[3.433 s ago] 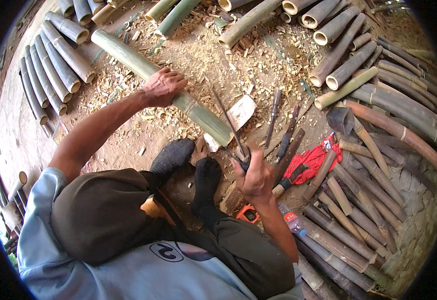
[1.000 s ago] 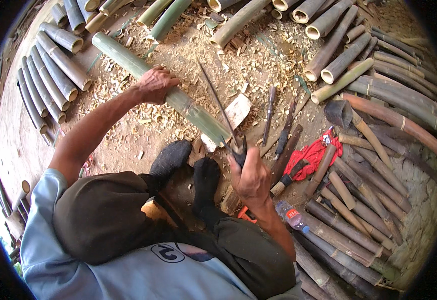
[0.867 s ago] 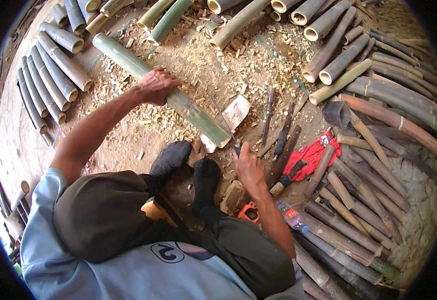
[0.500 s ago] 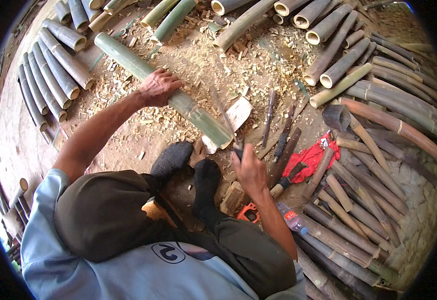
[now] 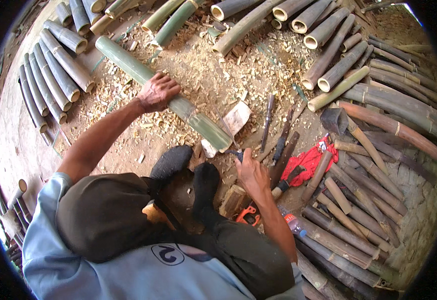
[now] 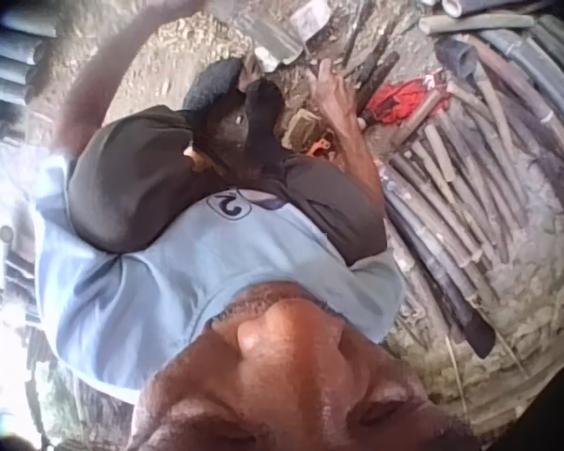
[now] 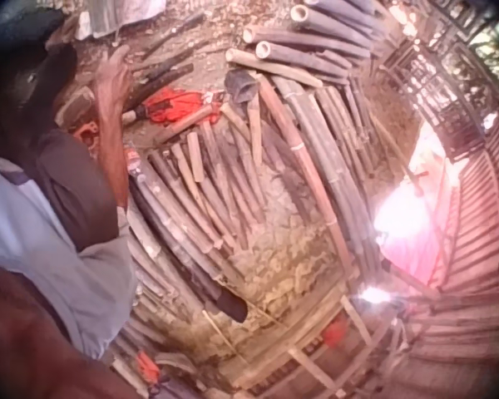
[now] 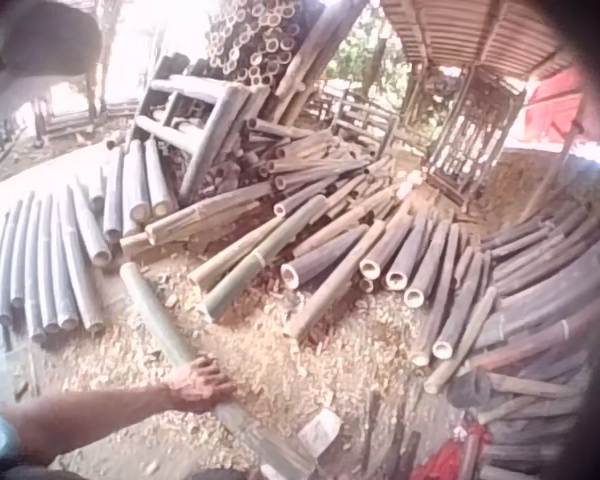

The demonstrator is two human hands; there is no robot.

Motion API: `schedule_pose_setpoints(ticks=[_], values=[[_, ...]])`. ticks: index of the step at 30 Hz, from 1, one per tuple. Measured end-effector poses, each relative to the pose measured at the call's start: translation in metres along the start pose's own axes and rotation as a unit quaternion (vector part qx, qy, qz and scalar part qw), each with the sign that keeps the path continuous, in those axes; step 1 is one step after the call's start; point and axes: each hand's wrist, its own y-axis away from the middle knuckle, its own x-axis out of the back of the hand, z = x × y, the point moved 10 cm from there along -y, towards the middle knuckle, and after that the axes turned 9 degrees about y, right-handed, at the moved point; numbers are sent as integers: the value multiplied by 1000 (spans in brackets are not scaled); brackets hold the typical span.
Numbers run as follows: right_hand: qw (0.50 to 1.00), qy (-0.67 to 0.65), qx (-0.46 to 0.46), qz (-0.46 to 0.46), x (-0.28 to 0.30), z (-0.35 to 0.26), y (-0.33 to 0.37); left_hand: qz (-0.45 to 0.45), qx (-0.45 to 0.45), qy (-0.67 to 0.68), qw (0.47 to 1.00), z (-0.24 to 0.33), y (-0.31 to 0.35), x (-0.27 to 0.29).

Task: The person peels layers of bark from a bamboo stalk using a knife while sitting on the floor surrounded by bamboo pieces.

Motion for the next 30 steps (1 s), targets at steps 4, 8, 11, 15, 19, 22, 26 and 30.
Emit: schedule_pose_setpoints(ticks=[4, 8, 11, 15, 19, 22, 26, 30], values=[[982, -139, 57, 114, 81, -48, 14, 34, -12, -3, 999, 3, 13, 17], [945, -195, 132, 227, 82, -39, 32, 32, -13, 9, 999, 5, 9, 15], [996, -3, -43, -74, -15, 12, -7, 19, -7, -22, 1000, 3, 3, 13], [995, -79, -24, -51, 33, -10, 2, 56, -15, 2, 998, 8, 11, 9], [950, -249, 115, 152, 99, -63, 24, 66, 8, -39, 997, -2, 34, 18], [991, -95, 54, 82, 28, -18, 13, 90, 5, -39, 995, 11, 17, 20], [997, -51, -24, -51, -7, 18, 4, -39, 54, -25, 997, 2, 11, 11], [981, -188, 22, 45, 60, -26, 24, -208, 77, 19, 975, -4, -4, -10]])
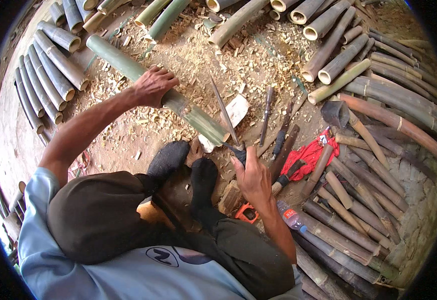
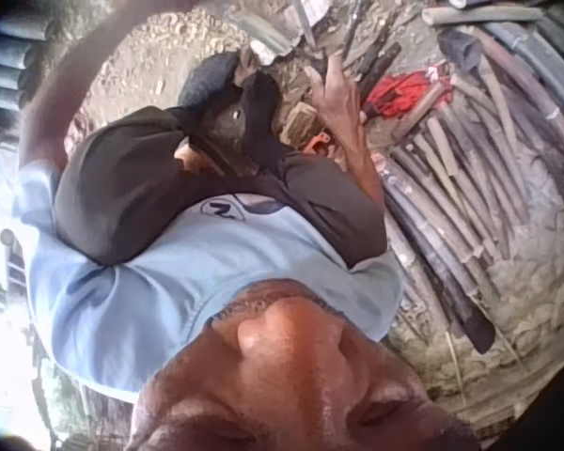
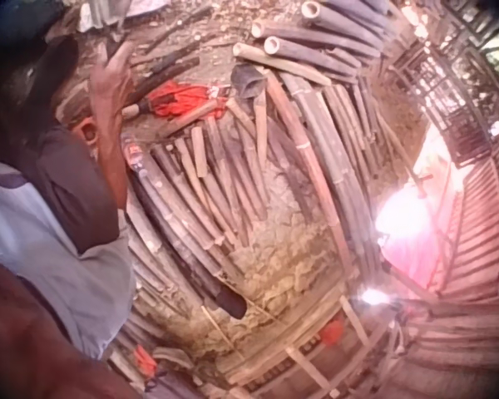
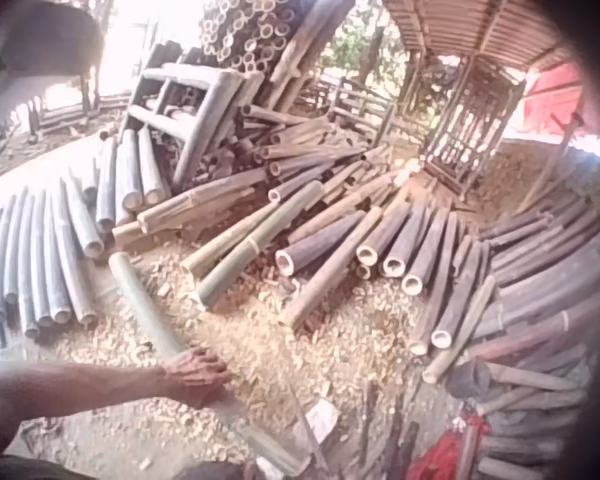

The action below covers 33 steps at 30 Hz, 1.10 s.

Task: The person peels layers of bark from a bamboo stalk using a knife while sitting on the floor surrounded by bamboo pieces.

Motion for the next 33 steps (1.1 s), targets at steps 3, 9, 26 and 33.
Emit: schedule_pose_setpoints(ticks=[3, 9, 26, 33], values=[[987, -38, 103, 116, 18, -21, 10, -31, 3, 16, 999, -1, -4, -3], [984, 148, -58, -78, -52, 44, -13, -7, 6, 34, 999, -8, -11, -3], [995, -4, 55, 87, 19, -32, -7, -14, 12, 11, 1000, -10, -1, -15], [977, 204, -40, -55, -48, 79, -13, -9, 15, -4, 1000, -4, -16, 2]])
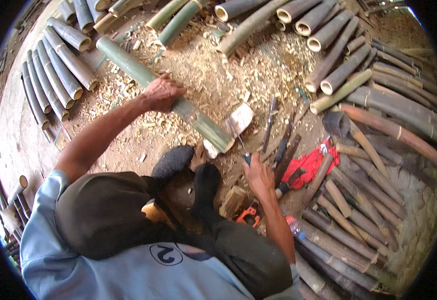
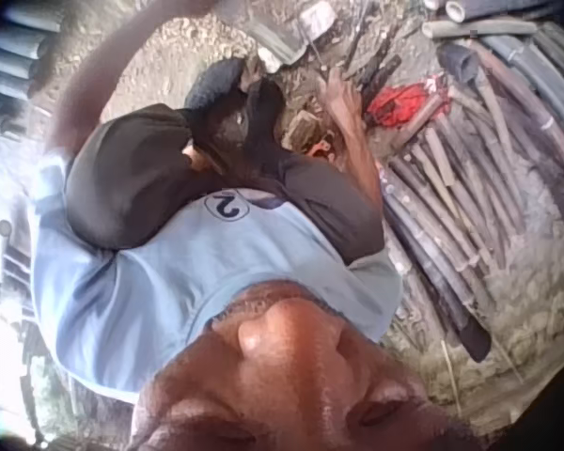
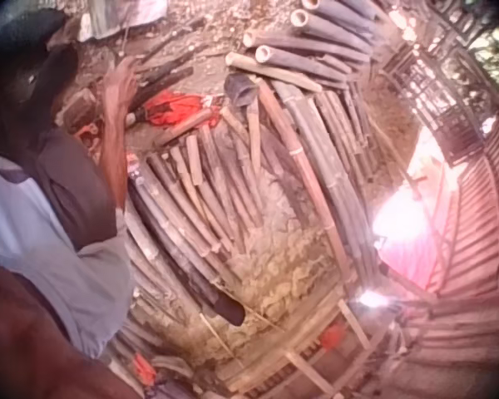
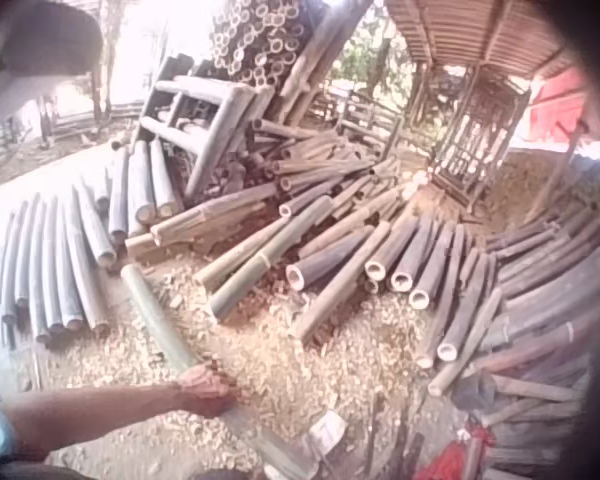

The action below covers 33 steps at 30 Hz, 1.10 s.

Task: The person peels layers of bark from a bamboo stalk using a knife while sitting on the floor surrounded by bamboo pieces.

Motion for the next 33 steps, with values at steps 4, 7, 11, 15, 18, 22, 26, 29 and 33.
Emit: schedule_pose_setpoints(ticks=[4, 7, 11, 15, 18, 22, 26, 29, 33], values=[[986, -148, 34, 65, 64, -55, 14, 74, -30, -3, 997, 4, 26, -6], [945, -222, 126, 206, 88, -65, 29, 125, -41, 7, 991, 7, 37, 1], [990, -92, 61, 83, 27, -38, 6, 146, -45, 2, 988, 14, 24, 7], [995, -80, 41, 50, 60, -54, 11, 119, -46, 17, 992, 19, 25, -7], [964, -198, 101, 145, 97, -82, 16, 150, -43, 1, 988, 5, 44, -1], [974, -154, 78, 148, 56, -44, 18, 141, -53, 15, 988, 19, 24, 6], [999, -38, 4, -35, 26, -39, -1, 136, -45, 19, 989, 5, 26, 5], [984, -157, 55, 62, 85, -69, 9, 166, -49, 7, 985, 6, 33, 1], [959, -233, 69, 145, 66, -49, 18, 185, -50, 3, 981, 17, 39, 5]])
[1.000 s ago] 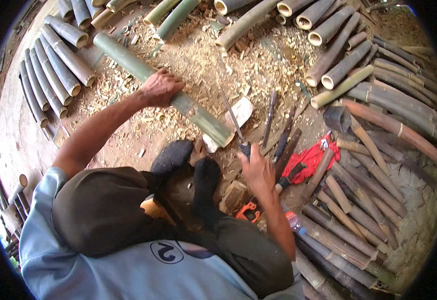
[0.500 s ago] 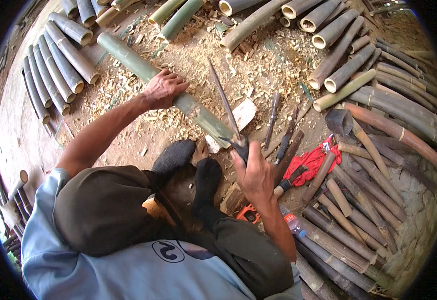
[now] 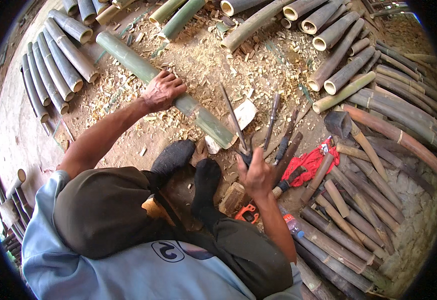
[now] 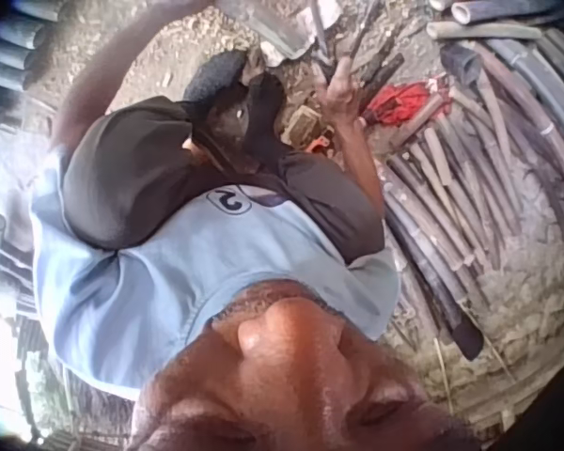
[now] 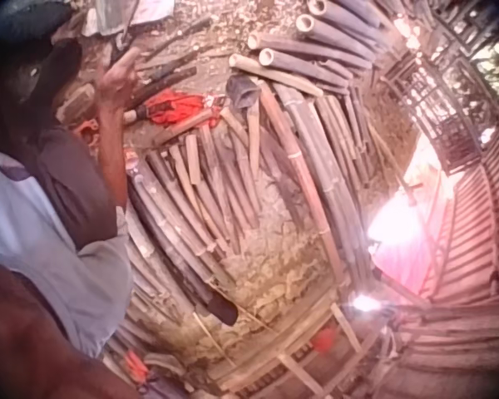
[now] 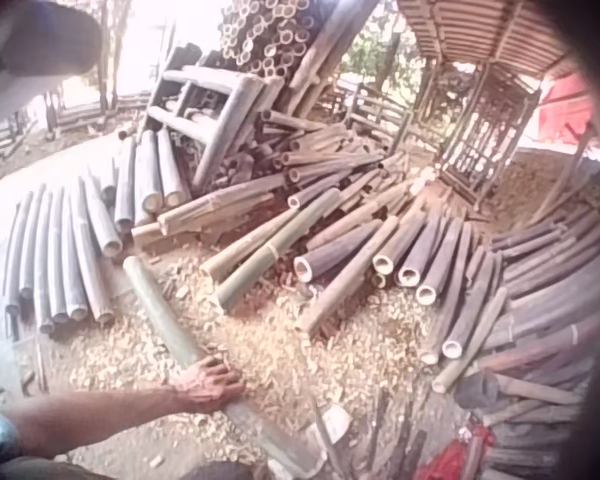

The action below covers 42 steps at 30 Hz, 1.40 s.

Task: The person peels layers of bark from a bamboo stalk using a knife while sitting on the floor surrounded by bamboo pieces.

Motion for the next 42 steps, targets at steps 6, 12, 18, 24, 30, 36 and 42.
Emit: schedule_pose_setpoints(ticks=[6, 12, 18, 24, 30, 36, 42], values=[[975, 171, -52, -131, -13, -1, -13, 90, -22, 4, 996, -3, 8, 4], [997, -6, 58, 48, 11, -12, 1, 70, -16, -1, 997, 3, 10, 6], [961, 188, -80, -186, -24, 33, -6, 84, -15, -22, 996, 4, 10, 3], [995, -20, 73, 58, 17, -20, 0, 108, -7, -31, 994, 2, 26, 10], [975, 146, -65, -153, -33, 40, -2, -3, 13, 5, 1000, 11, 12, 7], [988, 65, -84, -116, -19, 25, -1, -296, 22, 19, 955, -20, -18, -23], [985, 90, -71, -127, -24, 26, 10, -260, -9, 25, 965, -35, -22, -36]])
